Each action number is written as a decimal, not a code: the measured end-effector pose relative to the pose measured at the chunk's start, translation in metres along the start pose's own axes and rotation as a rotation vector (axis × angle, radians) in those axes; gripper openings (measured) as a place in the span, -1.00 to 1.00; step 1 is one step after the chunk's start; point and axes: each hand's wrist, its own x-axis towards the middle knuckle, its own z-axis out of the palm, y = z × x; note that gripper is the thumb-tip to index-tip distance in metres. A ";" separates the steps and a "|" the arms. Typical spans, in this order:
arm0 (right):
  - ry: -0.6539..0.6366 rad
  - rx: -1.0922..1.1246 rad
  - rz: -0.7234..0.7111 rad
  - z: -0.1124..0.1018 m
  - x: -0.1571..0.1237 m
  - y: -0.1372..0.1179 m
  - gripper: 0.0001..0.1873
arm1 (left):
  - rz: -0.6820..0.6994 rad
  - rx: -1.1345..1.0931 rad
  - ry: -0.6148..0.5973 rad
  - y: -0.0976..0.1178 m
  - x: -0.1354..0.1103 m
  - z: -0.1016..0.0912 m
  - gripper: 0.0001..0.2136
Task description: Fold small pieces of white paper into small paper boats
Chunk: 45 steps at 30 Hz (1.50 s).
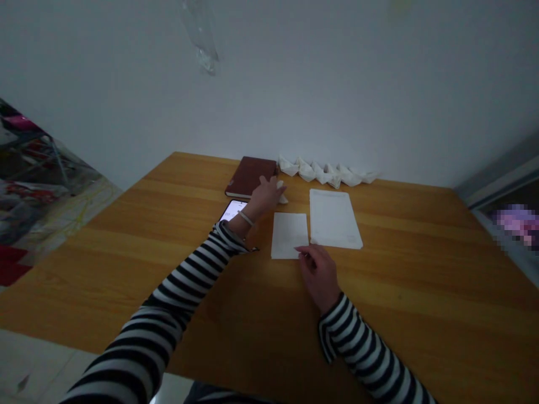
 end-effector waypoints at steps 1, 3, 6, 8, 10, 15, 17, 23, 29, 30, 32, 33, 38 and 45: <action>-0.013 -0.016 -0.025 0.000 0.000 -0.001 -0.80 | -0.006 0.006 0.044 0.001 -0.011 0.001 -0.46; -0.025 -0.043 -0.071 0.001 0.000 -0.002 -0.80 | 0.107 -0.009 0.173 0.000 -0.039 0.002 -0.34; -0.030 -0.063 -0.114 0.002 0.000 -0.002 -0.76 | 0.417 -0.104 0.041 -0.010 -0.087 0.005 -0.44; -0.057 -0.068 -0.117 0.003 0.000 0.000 -0.69 | 0.595 -0.202 -0.265 -0.021 -0.112 0.008 -0.50; -0.088 -0.075 -0.105 0.004 0.000 0.002 -0.63 | 0.602 -0.300 -0.393 -0.033 -0.128 0.012 -0.43; -0.130 -0.106 -0.083 0.007 -0.001 0.009 -0.63 | 0.549 -0.440 -0.374 -0.052 -0.129 0.018 -0.53; -0.143 -0.122 -0.085 0.007 -0.001 0.010 -0.64 | 0.566 -0.421 -0.337 -0.053 -0.127 0.019 -0.60; -0.144 -0.142 -0.090 0.006 -0.002 0.011 -0.65 | 0.581 -0.235 -0.324 -0.050 -0.130 0.020 -0.67; -0.139 -0.129 -0.101 0.007 -0.003 0.013 -0.65 | 0.559 -0.206 -0.343 -0.045 -0.133 0.012 -0.63; -0.138 -0.127 -0.101 0.007 -0.003 0.013 -0.65 | 0.557 -0.208 -0.338 -0.044 -0.134 0.011 -0.61; -0.137 -0.123 -0.100 0.006 -0.003 0.012 -0.66 | 0.548 -0.196 -0.327 -0.042 -0.135 0.008 -0.55; -0.138 -0.122 -0.100 0.006 -0.002 0.012 -0.66 | 0.540 -0.182 -0.320 -0.041 -0.135 0.008 -0.52; -0.131 -0.126 -0.098 0.005 0.000 0.011 -0.68 | 0.506 -0.103 -0.284 -0.033 -0.138 0.006 -0.56; -0.092 -0.153 -0.078 0.004 0.005 0.005 -0.81 | 0.234 -0.042 -0.001 0.007 -0.108 -0.016 -0.64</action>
